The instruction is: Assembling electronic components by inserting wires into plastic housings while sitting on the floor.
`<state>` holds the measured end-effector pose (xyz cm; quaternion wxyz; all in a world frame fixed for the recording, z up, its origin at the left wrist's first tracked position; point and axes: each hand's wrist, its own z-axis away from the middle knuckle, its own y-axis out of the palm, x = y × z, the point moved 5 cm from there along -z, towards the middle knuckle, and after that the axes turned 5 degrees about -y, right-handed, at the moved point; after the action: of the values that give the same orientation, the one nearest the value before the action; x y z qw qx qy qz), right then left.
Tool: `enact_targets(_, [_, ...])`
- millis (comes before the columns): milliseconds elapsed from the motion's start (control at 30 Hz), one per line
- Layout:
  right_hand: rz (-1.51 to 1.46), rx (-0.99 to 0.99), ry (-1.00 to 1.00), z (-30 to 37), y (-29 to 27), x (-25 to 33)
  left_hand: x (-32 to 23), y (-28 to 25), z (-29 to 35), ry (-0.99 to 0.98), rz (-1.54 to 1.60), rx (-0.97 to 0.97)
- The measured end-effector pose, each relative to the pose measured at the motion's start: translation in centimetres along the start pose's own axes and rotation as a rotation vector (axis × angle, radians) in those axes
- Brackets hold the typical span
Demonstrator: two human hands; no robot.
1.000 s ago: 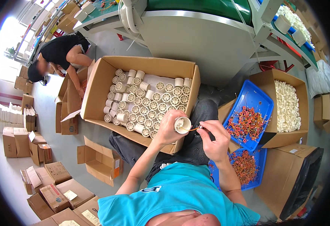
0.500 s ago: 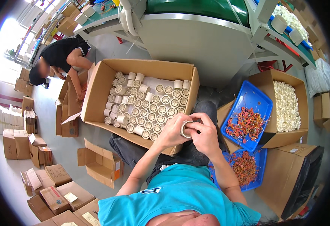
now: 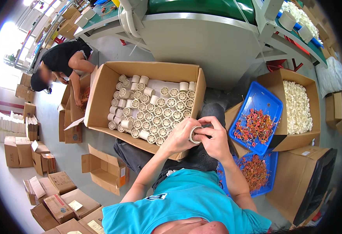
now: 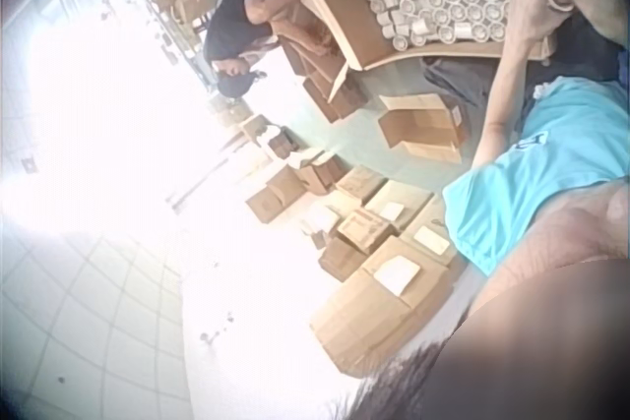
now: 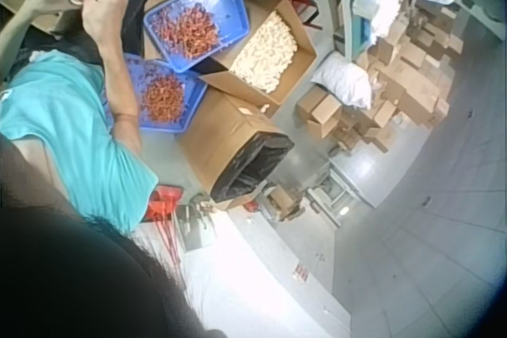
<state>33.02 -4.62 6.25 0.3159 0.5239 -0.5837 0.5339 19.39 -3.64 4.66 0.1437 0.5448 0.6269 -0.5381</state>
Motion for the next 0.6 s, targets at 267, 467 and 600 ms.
enact_targets(267, [-0.086, -0.037, 0.022, 0.0, 0.0, -0.2, -0.1, -0.1, -0.2, -0.066, -0.048, 0.032])
enact_targets(467, [0.083, -0.003, -0.053, 0.2, 0.1, 0.5, 0.2, 0.1, 0.0, -0.065, -0.067, 0.038])
enact_targets(600, [0.132, -0.052, -0.001, 0.2, 0.1, 0.9, 0.4, 0.0, 0.1, -0.051, -0.059, 0.031])
